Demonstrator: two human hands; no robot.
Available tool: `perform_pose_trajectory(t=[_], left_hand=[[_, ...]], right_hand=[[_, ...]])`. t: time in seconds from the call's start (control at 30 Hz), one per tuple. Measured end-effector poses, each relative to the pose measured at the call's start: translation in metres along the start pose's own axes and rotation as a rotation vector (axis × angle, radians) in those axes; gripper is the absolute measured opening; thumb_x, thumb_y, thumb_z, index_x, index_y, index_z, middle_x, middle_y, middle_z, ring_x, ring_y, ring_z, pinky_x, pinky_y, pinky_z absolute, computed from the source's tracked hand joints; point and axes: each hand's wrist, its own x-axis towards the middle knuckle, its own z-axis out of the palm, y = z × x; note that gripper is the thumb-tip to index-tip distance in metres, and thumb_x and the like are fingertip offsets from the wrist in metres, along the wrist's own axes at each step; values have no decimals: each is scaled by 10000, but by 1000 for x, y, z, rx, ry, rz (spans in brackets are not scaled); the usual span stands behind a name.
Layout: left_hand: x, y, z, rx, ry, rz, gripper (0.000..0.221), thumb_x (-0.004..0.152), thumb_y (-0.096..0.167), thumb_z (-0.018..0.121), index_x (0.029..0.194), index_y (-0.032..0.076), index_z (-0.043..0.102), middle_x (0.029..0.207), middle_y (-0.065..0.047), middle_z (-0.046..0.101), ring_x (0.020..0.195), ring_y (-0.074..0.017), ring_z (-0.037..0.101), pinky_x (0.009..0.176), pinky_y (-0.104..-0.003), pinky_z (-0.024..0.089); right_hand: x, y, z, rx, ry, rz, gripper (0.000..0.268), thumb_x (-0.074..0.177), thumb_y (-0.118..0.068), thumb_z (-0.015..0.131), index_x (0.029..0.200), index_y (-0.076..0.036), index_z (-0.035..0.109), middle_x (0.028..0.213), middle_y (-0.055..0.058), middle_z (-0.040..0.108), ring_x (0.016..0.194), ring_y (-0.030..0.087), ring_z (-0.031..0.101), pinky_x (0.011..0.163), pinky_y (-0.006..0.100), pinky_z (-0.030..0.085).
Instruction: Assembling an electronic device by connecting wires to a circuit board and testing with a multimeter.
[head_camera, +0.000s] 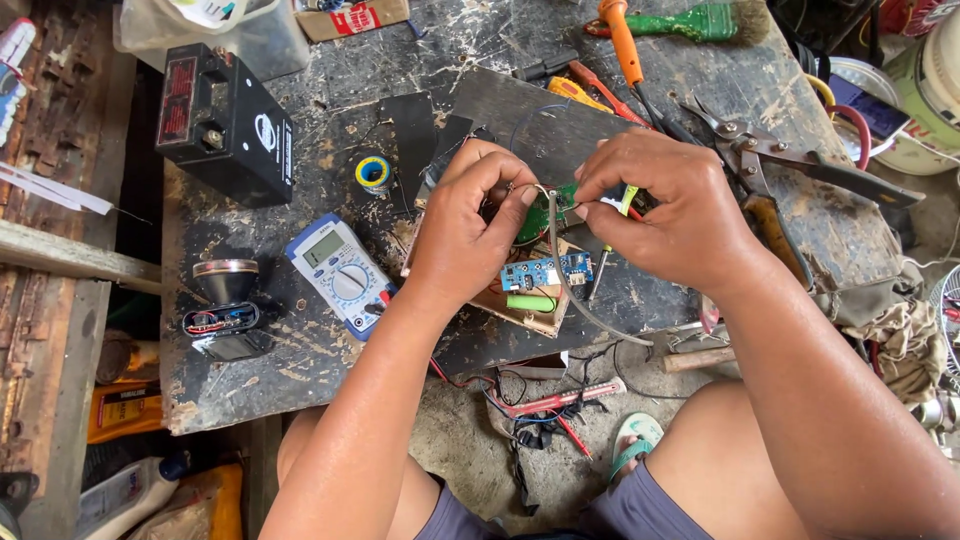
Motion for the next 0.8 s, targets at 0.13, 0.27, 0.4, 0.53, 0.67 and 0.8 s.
perform_pose_trajectory(t=[0.13,0.27,0.4,0.53,0.67,0.8], left_hand=[[-1,5,-2,46,13,13,79,908,-48,632,932,27,629,1037,-36,547,759,-114,505,670,-258,424],[-4,2,-3,89,55,42,57,914,-3,642,944,44,630,1164,-86,548,941,-177,556,784,-295,454],[-5,0,-5,134,87,45,53,911,9,659,948,43,643,1274,-111,506,1046,-209,566,836,-323,473],[-7,5,-8,119,137,96,32,908,19,649,935,29,638,1277,-118,505,1141,-254,561,940,-363,474],[-10,13,-13,35,136,129,52,909,-17,627,947,17,615,1280,-119,505,1105,-235,570,932,-342,478],[-13,24,-20,17,142,168,40,923,-9,618,954,14,605,1237,-110,521,1107,-232,559,960,-342,467]], right_hand=[[0,-4,3,-17,1,-9,162,751,149,704,865,35,694,904,106,699,989,257,683,876,354,536],[1,-7,7,-43,15,-10,182,761,145,718,908,40,693,963,140,696,986,264,673,883,360,523],[1,-9,12,-71,47,-15,203,752,136,715,921,25,694,1013,149,677,1035,280,658,936,393,512],[4,-14,16,-102,54,-46,216,740,133,718,923,21,695,1031,148,679,1059,290,657,961,403,501],[4,-16,19,-98,57,-63,220,757,126,722,948,25,679,1051,149,689,1076,296,664,973,408,511],[7,-21,19,-112,45,-48,322,744,131,712,1050,41,674,1101,158,686,1099,302,662,997,418,509]])
